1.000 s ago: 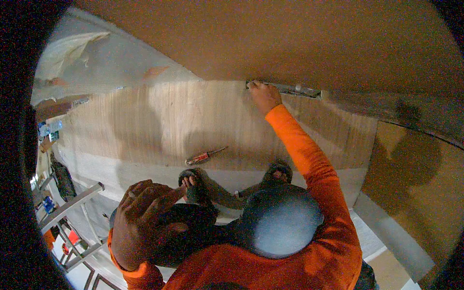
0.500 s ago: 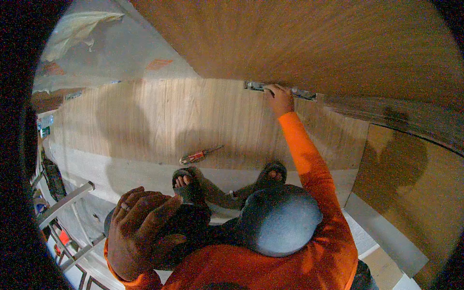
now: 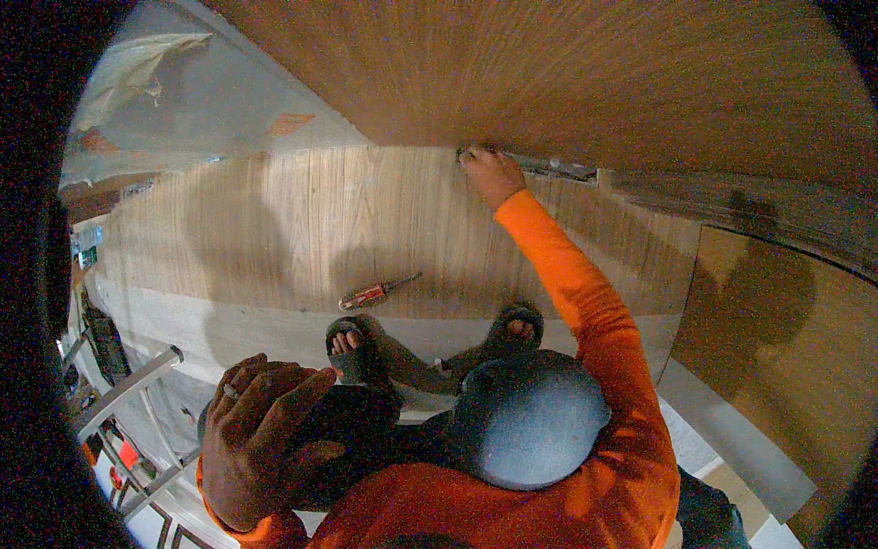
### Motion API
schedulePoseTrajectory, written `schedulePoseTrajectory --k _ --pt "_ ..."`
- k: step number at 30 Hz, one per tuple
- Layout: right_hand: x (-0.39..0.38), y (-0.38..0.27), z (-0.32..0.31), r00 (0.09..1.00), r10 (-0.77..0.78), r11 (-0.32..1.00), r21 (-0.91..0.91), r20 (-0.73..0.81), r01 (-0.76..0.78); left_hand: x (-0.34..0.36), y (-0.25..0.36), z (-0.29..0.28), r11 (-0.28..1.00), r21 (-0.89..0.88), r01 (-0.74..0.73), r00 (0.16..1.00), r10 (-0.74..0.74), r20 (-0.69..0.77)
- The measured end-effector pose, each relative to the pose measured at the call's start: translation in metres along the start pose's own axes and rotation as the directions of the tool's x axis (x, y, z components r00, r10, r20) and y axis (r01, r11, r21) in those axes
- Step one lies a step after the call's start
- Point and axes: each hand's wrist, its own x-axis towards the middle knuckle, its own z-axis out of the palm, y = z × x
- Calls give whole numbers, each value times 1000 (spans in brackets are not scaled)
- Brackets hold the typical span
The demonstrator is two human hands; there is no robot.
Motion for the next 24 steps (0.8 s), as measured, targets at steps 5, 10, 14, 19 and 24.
schedulePoseTrajectory --k 5,10,14,19,24 --pt "18 -21 -13 974 71 997 -40 213 -64 2 -2 -1 1000 -21 7 1000 -7 1" --pt "17 -23 -14 976 112 994 -38 187 -107 2 -9 -1 998 -34 -45 999 45 12" --pt "-13 7 1 973 232 971 70 -14 -230 7 -4 -1 998 -57 -38 998 41 53" --pt "-31 22 12 925 320 905 354 -202 -236 -3 -9 -3 982 -175 -64 993 80 86" --pt "-24 8 -8 953 237 953 235 -190 -191 1 -15 -7 981 -174 -82 994 94 63"
